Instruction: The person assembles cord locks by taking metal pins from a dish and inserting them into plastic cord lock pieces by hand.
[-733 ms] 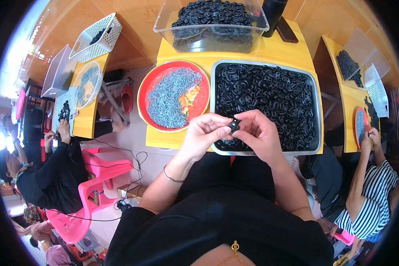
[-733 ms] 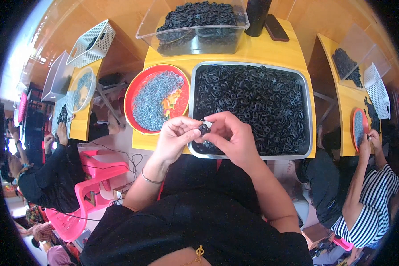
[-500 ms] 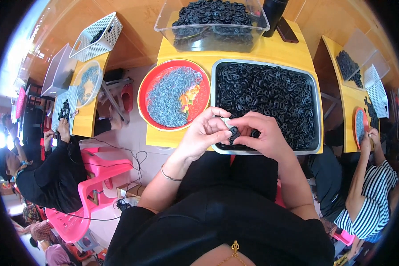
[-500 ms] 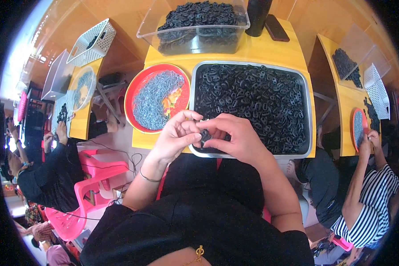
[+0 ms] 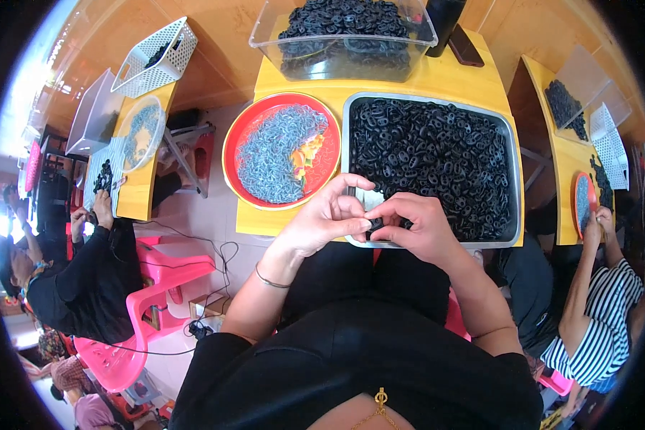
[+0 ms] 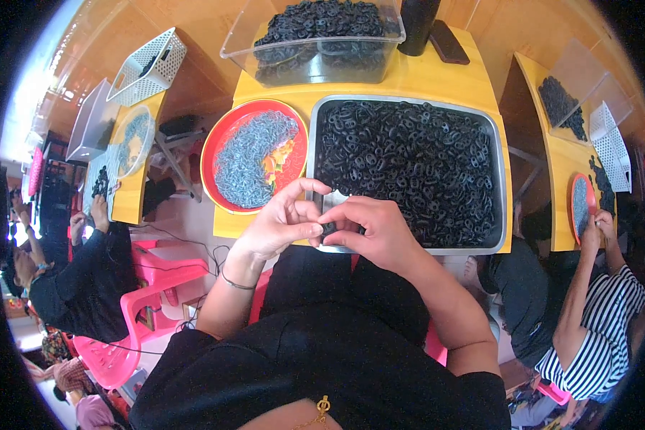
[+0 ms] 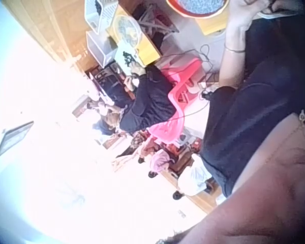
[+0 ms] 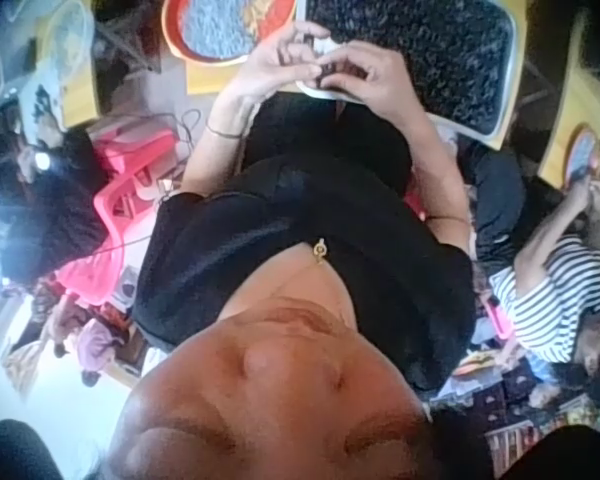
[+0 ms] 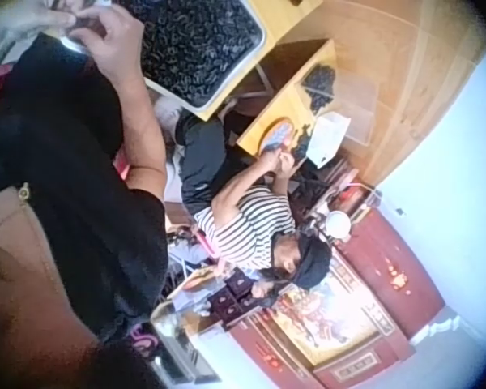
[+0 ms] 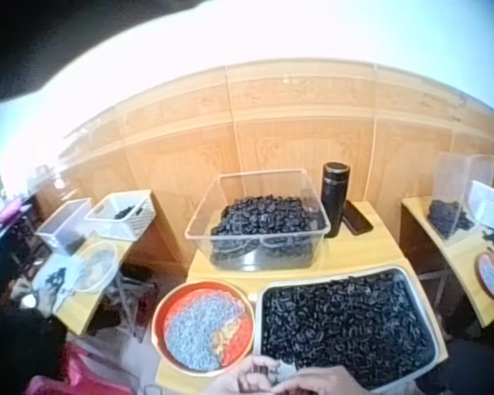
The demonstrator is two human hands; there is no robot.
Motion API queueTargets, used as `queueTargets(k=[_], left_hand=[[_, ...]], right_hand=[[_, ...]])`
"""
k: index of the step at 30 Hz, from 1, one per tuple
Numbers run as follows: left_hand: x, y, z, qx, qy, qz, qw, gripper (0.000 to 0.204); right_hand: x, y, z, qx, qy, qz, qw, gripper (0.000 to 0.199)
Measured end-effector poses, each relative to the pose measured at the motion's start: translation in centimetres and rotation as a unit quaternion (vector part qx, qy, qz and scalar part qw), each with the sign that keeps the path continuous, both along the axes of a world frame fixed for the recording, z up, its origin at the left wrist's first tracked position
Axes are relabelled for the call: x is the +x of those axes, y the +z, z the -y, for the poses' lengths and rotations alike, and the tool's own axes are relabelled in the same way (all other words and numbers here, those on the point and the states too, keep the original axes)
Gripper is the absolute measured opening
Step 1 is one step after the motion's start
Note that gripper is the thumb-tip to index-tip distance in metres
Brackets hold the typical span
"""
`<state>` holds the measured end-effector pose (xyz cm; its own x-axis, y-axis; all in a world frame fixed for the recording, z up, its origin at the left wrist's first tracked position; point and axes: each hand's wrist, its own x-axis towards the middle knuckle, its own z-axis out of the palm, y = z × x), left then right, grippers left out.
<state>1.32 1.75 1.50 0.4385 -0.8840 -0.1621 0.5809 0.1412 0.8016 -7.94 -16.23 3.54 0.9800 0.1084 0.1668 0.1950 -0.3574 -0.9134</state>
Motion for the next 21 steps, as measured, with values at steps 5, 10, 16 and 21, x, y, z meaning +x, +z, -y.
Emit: queueTargets(k=[5, 10, 16, 21], left_hand=[[0.6, -0.3, -0.4, -0.003, -0.017, 0.010, 1.000, 0.047], [0.9, 0.2, -0.6, 0.020, -0.024, 0.027, 0.999, 0.046], [1.2, 0.2, -0.4, 0.011, -0.037, 0.032, 0.999, 0.045], [1.4, 0.1, -0.2, 0.017, -0.047, 0.037, 0.998, 0.046]], right_hand=[[0.1, -0.3, -0.5, 0.010, -0.005, -0.006, 1.000, 0.028], [0.6, 0.2, -0.4, 0.025, 0.021, -0.016, 0.999, 0.027], [0.2, -0.1, -0.8, 0.010, -0.010, -0.010, 1.000, 0.025], [0.5, -0.4, -0.6, 0.003, -0.019, -0.004, 1.000, 0.025]])
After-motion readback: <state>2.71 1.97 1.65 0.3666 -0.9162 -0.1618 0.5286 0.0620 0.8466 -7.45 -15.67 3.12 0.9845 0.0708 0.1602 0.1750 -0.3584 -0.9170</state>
